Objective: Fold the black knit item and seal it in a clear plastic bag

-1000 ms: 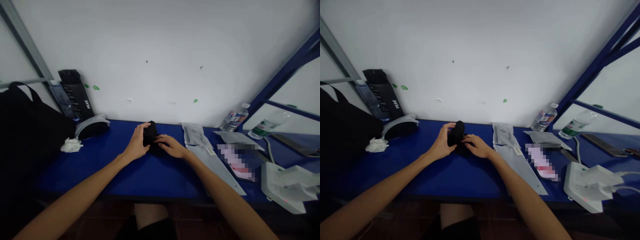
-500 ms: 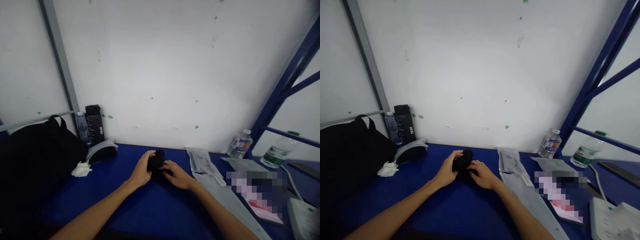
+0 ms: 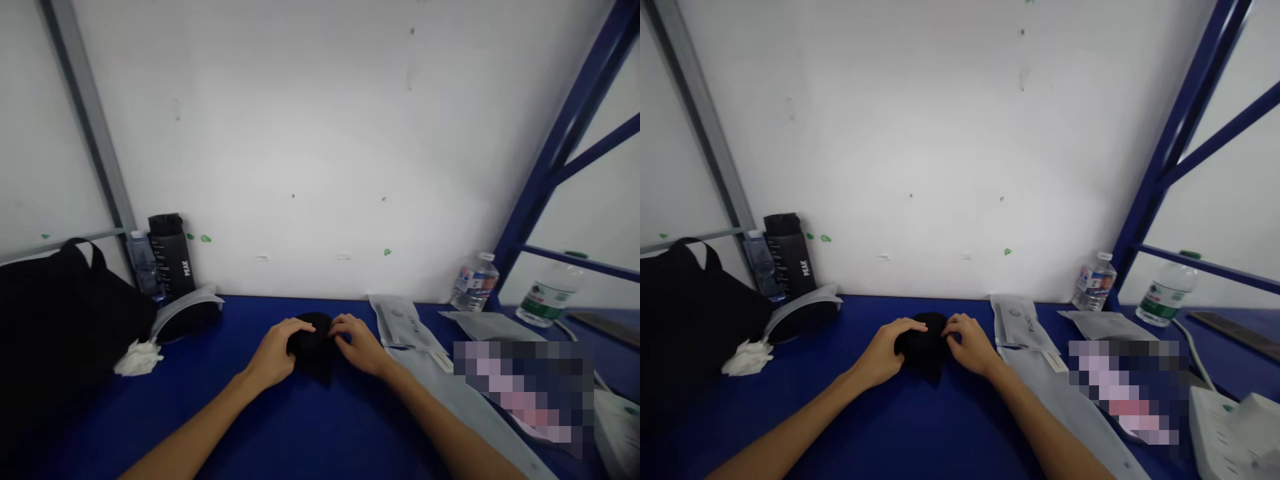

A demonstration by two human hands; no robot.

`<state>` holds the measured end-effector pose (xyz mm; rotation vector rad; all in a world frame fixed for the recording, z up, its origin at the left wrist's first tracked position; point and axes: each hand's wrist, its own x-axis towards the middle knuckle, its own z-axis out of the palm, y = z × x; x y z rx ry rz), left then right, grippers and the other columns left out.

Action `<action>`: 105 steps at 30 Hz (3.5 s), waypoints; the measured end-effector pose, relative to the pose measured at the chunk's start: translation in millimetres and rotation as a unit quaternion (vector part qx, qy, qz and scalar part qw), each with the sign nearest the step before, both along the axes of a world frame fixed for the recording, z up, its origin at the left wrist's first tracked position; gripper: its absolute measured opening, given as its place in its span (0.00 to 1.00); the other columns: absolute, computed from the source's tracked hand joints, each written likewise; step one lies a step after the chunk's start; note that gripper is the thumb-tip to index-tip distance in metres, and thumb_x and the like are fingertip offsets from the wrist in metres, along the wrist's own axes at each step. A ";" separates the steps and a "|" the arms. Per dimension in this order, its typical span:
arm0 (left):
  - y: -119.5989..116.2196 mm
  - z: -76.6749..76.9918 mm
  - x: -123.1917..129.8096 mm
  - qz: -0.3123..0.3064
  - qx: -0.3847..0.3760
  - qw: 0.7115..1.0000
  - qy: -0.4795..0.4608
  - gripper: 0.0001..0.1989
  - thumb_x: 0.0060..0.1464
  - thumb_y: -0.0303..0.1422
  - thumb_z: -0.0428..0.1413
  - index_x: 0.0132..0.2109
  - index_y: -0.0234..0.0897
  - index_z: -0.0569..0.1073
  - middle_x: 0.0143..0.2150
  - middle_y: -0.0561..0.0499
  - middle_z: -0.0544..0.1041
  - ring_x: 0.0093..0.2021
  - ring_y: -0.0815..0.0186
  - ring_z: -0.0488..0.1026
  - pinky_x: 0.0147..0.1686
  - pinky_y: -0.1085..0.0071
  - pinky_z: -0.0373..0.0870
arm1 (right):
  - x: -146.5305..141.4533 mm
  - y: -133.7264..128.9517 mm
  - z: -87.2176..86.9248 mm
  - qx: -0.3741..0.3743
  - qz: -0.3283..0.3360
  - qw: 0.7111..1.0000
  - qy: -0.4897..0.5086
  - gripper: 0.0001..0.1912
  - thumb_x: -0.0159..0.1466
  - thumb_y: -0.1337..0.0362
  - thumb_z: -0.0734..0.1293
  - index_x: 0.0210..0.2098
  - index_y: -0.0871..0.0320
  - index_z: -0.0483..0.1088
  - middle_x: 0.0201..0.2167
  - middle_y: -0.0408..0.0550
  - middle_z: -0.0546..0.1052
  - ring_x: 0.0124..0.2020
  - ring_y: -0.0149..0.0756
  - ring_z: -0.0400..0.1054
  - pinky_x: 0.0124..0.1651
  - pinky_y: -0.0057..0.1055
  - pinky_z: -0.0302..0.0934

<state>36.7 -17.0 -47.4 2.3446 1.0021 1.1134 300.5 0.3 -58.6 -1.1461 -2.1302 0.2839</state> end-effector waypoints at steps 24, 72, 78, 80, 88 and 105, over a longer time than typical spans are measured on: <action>4.5 7.3 -10.5 -0.041 0.014 0.997 0.065 0.45 0.43 0.12 0.48 0.61 0.51 0.85 0.69 0.50 0.79 0.69 0.53 0.77 0.75 0.45 0.70 | 11.5 -0.6 8.4 0.042 0.012 0.999 0.032 0.14 0.60 0.79 0.63 0.35 0.52 0.69 0.42 0.47 0.74 0.40 0.41 0.73 0.49 0.40 0.66; -2.3 29.4 -1.9 -0.101 -0.096 0.966 0.218 0.33 0.72 0.38 0.55 0.80 0.52 0.63 0.85 0.48 0.58 0.84 0.44 0.51 0.80 0.31 0.43 | 51.6 -27.5 79.0 -0.266 -0.109 0.954 -0.085 0.08 0.66 0.65 0.70 0.30 0.55 0.70 0.21 0.45 0.80 0.21 0.35 0.75 0.29 0.30 0.67; -11.1 26.2 13.5 -0.238 -0.087 0.947 0.197 0.26 0.80 0.47 0.47 0.77 0.51 0.70 0.83 0.50 0.60 0.85 0.54 0.51 0.83 0.42 0.40 | 27.1 -23.2 66.0 -0.052 -0.176 0.978 0.101 0.04 0.64 0.66 0.69 0.37 0.53 0.69 0.20 0.39 0.76 0.24 0.38 0.75 0.34 0.32 0.68; -17.4 25.2 19.9 -0.255 -0.082 0.938 0.221 0.26 0.80 0.46 0.47 0.77 0.52 0.69 0.84 0.51 0.57 0.86 0.54 0.49 0.83 0.42 0.37 | 19.5 -21.4 59.6 -0.034 -0.159 0.977 0.138 0.09 0.60 0.67 0.71 0.41 0.53 0.71 0.23 0.38 0.77 0.27 0.39 0.76 0.37 0.34 0.70; -37.6 35.4 26.2 -0.174 0.035 0.976 0.123 0.15 0.75 0.42 0.55 0.57 0.49 0.85 0.66 0.48 0.82 0.68 0.52 0.75 0.71 0.45 0.63 | 1.5 -28.2 46.8 -0.008 0.036 0.981 0.190 0.22 0.62 0.64 0.72 0.56 0.55 0.73 0.43 0.49 0.88 0.39 0.41 0.83 0.49 0.41 0.78; -29.0 31.9 24.0 0.045 0.216 0.962 0.162 0.15 0.77 0.36 0.53 0.58 0.43 0.83 0.70 0.42 0.77 0.68 0.50 0.75 0.63 0.48 0.67 | -10.5 -33.7 37.6 0.174 0.075 0.971 0.145 0.08 0.73 0.69 0.68 0.47 0.54 0.80 0.44 0.47 0.88 0.44 0.39 0.84 0.53 0.37 0.79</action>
